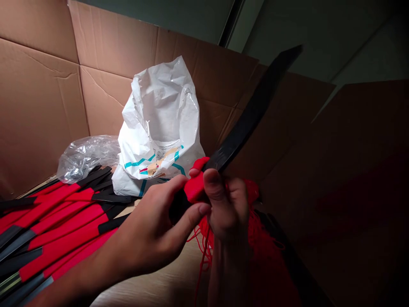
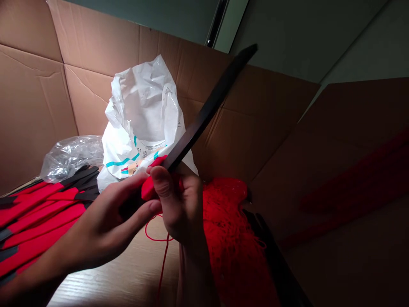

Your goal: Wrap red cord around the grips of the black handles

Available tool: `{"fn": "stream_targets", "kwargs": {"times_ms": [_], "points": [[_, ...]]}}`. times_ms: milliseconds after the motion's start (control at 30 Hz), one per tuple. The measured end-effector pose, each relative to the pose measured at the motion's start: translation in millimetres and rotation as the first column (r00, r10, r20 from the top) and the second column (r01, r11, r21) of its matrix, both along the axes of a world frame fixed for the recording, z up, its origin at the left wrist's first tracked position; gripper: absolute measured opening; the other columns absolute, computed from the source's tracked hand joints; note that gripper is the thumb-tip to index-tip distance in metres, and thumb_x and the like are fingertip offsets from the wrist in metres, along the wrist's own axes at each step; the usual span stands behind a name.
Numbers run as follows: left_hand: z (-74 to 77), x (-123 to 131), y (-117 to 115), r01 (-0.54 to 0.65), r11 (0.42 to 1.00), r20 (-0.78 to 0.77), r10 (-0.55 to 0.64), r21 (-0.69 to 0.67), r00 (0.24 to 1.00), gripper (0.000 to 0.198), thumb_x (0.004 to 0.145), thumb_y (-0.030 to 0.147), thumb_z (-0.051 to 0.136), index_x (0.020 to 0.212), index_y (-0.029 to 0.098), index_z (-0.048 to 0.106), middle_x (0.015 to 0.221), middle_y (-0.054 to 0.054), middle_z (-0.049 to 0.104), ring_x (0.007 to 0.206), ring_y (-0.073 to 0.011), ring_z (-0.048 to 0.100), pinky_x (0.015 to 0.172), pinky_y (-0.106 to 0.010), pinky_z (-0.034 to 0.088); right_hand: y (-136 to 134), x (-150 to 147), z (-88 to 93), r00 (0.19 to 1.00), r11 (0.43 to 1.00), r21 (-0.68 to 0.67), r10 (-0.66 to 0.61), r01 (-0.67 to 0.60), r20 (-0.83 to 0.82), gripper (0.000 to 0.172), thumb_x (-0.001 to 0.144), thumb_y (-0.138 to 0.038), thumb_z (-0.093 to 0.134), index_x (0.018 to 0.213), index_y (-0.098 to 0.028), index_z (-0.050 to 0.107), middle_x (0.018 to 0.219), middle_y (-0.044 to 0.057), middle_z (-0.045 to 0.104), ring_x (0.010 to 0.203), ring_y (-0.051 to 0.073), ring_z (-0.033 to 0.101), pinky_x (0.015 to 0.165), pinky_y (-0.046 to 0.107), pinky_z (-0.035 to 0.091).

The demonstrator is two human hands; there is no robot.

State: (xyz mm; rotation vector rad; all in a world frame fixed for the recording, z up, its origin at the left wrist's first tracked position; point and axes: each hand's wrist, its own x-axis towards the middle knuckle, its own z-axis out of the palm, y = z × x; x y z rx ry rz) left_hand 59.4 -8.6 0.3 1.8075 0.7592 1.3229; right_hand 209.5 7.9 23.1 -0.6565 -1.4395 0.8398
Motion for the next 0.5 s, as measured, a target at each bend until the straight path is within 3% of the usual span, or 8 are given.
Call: {"fn": "stream_targets", "kwargs": {"times_ms": [67,133,233,333,400,500], "points": [[1.8,2.7,1.2,-0.074,0.993,-0.095,0.083,0.095,0.992,0.015,0.107,0.032,0.059,0.097,0.02,0.058,0.082,0.001,0.061,0.07,-0.0138,0.051,0.064,-0.03,0.041,2.0,-0.4,-0.7,0.997,0.998,0.035,-0.051,0.049,0.058,0.034,0.1,-0.055,0.073,0.089,-0.023,0.073,0.07,-0.001,0.068,0.064,0.015,0.066,0.061,0.028,0.052],[2.1,4.7,0.9,-0.095,0.992,-0.075,0.101,0.084,0.992,0.02,0.111,0.033,0.051,0.096,0.02,0.056,0.084,0.0,0.061,0.07,-0.0127,0.049,0.065,-0.029,0.041,3.3,-0.1,-1.7,0.991,0.991,0.083,-0.113,0.106,0.078,0.034,0.102,-0.053,0.072,0.087,-0.022,0.07,0.072,-0.001,0.068,0.065,0.015,0.065,0.059,0.027,0.051],[4.4,5.4,-2.6,0.048,0.998,0.051,-0.047,-0.027,0.998,0.032,0.114,0.045,0.046,0.1,0.021,0.061,0.086,0.001,0.061,0.073,-0.012,0.05,0.066,-0.026,0.042,2.8,4.0,-3.3,0.97,0.958,0.192,-0.233,0.215,0.076,0.044,0.104,-0.049,0.069,0.072,-0.021,0.059,0.064,-0.003,0.055,0.056,0.011,0.051,0.051,0.026,0.041],[10.9,3.9,-8.1,0.217,0.959,0.189,-0.182,-0.182,0.965,0.043,0.11,0.058,0.05,0.094,0.02,0.063,0.078,0.002,0.055,0.067,-0.0109,0.044,0.059,-0.023,0.039,-1.3,9.6,-1.8,0.94,0.924,0.249,-0.324,0.29,0.109,0.05,0.105,-0.047,0.068,0.065,-0.021,0.052,0.058,-0.004,0.047,0.052,0.01,0.042,0.047,0.026,0.033],[14.7,2.4,-11.0,0.263,0.903,0.26,-0.179,-0.338,0.949,0.049,0.106,0.065,0.055,0.089,0.02,0.06,0.07,0.003,0.048,0.061,-0.0099,0.041,0.052,-0.021,0.036,-4.6,11.8,1.2,0.945,0.935,0.248,-0.294,0.253,0.143,0.049,0.104,-0.047,0.069,0.066,-0.022,0.053,0.057,-0.004,0.05,0.05,0.01,0.046,0.046,0.026,0.033],[15.2,0.2,-12.1,0.221,0.829,0.303,-0.065,-0.514,0.951,0.052,0.099,0.069,0.062,0.088,0.019,0.062,0.065,0.003,0.052,0.055,-0.0102,0.047,0.049,-0.02,0.038,-6.9,11.3,5.4,0.977,0.975,0.186,-0.151,0.122,0.149,0.046,0.103,-0.048,0.072,0.068,-0.023,0.054,0.054,-0.004,0.055,0.046,0.011,0.054,0.043,0.026,0.036]]}}
